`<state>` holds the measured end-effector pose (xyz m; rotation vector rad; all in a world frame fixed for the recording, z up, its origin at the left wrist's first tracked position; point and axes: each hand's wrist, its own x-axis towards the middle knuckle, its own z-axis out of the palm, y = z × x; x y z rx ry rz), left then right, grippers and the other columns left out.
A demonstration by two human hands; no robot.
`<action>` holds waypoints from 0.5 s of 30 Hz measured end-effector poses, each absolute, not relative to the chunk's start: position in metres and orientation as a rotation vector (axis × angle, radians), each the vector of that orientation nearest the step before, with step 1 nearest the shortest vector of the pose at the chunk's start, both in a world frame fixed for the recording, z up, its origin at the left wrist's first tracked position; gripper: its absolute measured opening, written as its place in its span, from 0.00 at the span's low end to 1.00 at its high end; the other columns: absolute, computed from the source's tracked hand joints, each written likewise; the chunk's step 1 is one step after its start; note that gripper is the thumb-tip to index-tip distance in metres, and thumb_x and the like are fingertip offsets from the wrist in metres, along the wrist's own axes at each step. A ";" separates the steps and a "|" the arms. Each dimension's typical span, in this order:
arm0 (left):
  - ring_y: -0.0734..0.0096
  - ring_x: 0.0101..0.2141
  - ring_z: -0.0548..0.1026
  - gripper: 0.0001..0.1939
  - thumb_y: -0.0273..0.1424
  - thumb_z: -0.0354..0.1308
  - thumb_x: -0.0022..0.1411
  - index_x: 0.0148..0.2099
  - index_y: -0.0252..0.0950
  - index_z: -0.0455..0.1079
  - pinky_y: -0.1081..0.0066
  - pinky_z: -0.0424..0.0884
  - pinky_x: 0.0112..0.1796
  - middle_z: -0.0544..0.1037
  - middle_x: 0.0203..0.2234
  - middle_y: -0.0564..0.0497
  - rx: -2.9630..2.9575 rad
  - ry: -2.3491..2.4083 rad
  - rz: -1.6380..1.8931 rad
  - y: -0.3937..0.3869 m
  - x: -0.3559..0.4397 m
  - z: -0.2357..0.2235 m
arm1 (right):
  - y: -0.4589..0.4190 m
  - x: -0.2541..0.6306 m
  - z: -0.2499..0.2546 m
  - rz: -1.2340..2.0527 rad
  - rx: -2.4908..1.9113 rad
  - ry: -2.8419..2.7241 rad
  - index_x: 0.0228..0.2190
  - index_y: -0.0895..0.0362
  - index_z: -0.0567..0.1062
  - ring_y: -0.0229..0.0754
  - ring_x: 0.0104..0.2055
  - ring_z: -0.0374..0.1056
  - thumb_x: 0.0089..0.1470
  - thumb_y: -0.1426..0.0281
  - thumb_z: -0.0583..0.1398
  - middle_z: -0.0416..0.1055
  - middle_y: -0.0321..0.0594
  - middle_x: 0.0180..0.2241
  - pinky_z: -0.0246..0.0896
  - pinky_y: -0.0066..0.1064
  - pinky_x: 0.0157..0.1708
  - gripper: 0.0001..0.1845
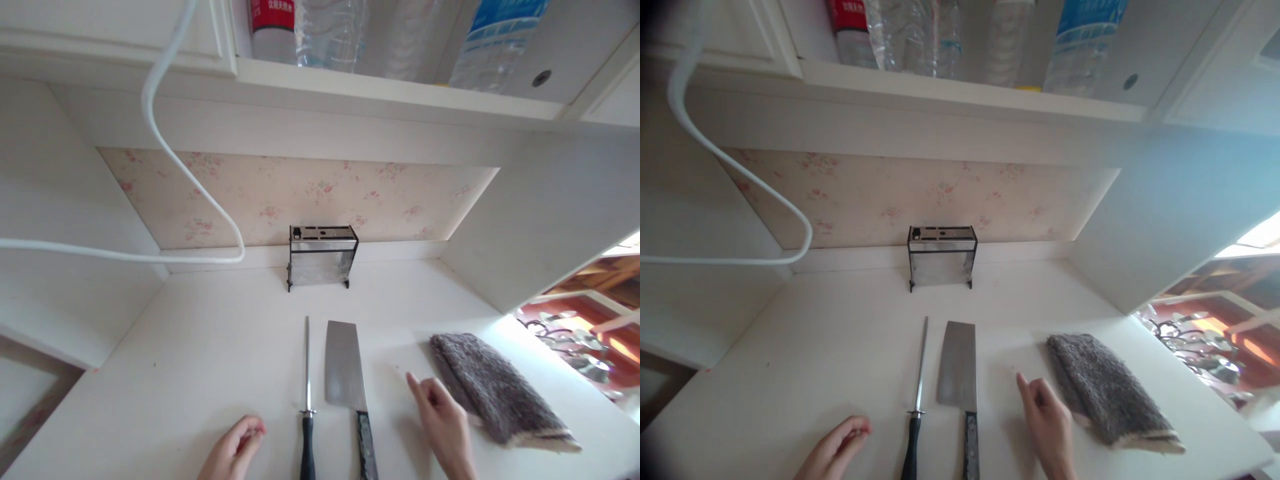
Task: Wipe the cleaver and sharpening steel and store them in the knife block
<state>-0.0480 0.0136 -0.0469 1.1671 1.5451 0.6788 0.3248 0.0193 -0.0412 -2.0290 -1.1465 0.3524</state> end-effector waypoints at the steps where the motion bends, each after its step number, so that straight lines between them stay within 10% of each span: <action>1: 0.64 0.32 0.72 0.17 0.48 0.56 0.55 0.33 0.40 0.73 0.71 0.66 0.36 0.76 0.27 0.52 1.227 1.520 0.629 0.015 -0.049 -0.045 | 0.024 0.314 -0.048 0.373 -2.033 -1.211 0.18 0.52 0.54 0.38 0.21 0.52 0.53 0.46 0.54 0.50 0.30 0.17 0.52 0.29 0.24 0.27; 15: 0.67 0.34 0.68 0.16 0.45 0.48 0.64 0.39 0.38 0.69 0.72 0.62 0.38 0.72 0.31 0.53 1.389 1.430 0.514 0.017 -0.058 -0.050 | 0.031 0.303 -0.077 0.225 -2.316 -1.765 0.22 0.51 0.61 0.43 0.23 0.68 0.60 0.48 0.47 0.67 0.32 0.18 0.45 0.28 0.23 0.24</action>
